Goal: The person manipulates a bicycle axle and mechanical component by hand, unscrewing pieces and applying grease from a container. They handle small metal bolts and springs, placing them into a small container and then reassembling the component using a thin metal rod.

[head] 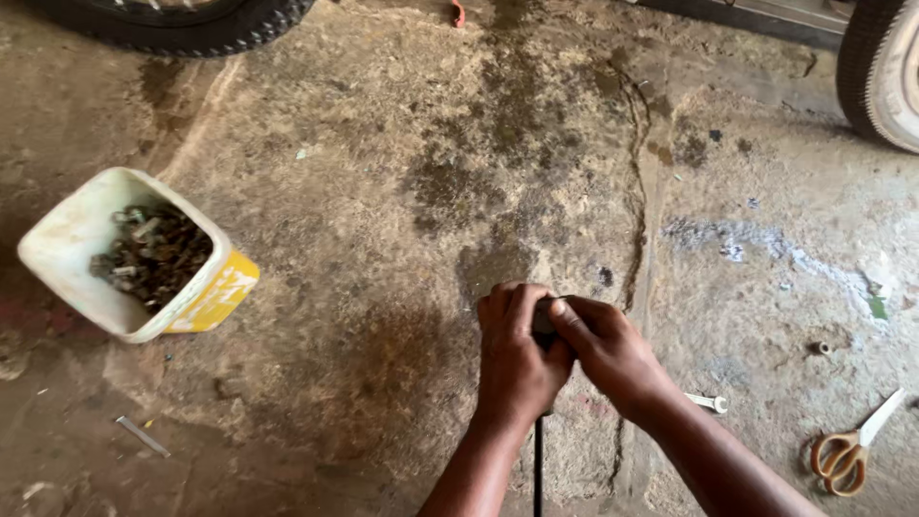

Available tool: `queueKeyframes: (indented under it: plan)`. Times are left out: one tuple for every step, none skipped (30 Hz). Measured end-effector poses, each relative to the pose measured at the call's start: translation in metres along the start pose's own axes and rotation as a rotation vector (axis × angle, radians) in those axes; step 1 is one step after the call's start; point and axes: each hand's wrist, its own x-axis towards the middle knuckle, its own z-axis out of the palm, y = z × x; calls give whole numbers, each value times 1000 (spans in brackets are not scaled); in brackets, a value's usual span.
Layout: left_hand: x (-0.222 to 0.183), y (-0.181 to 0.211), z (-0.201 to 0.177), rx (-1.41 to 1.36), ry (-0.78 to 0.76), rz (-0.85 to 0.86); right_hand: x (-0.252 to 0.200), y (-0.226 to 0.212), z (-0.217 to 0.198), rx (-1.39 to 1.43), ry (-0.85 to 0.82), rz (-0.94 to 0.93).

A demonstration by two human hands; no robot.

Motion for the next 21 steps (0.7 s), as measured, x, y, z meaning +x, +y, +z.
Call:
queueKeyframes:
  plan:
    - [-1, -3, 2, -20, -27, -41, 1, 0, 1, -52, 17, -5]
    - [-1, -6, 3, -19, -23, 3, 0, 1, 2, -103, 34, -10]
    - [-1, -9, 1, -16, -15, 48, 1, -1, 5, -155, 50, -19]
    - [-2, -10, -1, -13, -7, 92, -1, -2, 5, -167, 33, -48]
    - [-1, -12, -6, -38, 13, 115, -1, -5, 6, -175, 18, -82]
    - [-3, -12, -12, -62, 32, 138, -1, -8, 8, -183, 4, -115]
    - [-8, -11, -17, -87, 52, 153, -3, -10, 9, -183, 9, -157]
    - [-9, -11, -22, -97, 36, 156, -5, -11, 10, -183, 14, -198]
    - [-10, -9, -24, -110, 20, 164, -6, -13, 9, -184, 24, -241]
    - [-10, -6, -26, -124, 4, 171, -9, -14, 9, -162, 55, -281]
    - [-10, -4, -30, -105, 23, 173, -11, -16, 11, -134, 79, -327]
    - [-10, -1, -31, -85, 42, 175, -13, -18, 13, -106, 103, -373]
    - [-11, 2, -33, -68, 58, 175, -16, -18, 15, -105, 97, -388]
    - [-12, 4, -35, -82, 40, 142, -18, -18, 16, -104, 90, -403]
    - [-11, 7, -34, -106, 18, 116, -19, -17, 13, -109, 95, -415]
    - [-11, 10, -33, -130, -5, 90, -20, -16, 11, -149, 112, -371]
    - [-11, 13, -31, -105, 37, 134, -20, -14, 8, -190, 131, -325]
    - [-10, 16, -28, -80, 80, 177, -20, -13, 5, -231, 150, -278]
    - [-14, 19, -32, -42, 121, 213, -22, -12, 6, -150, 102, -307]
    - [-18, 20, -36, -23, 121, 208, -23, -11, 6, -69, 54, -336]
    - [-15, 22, -31, -28, 117, 223, -23, -8, -1, 0, 36, -365]
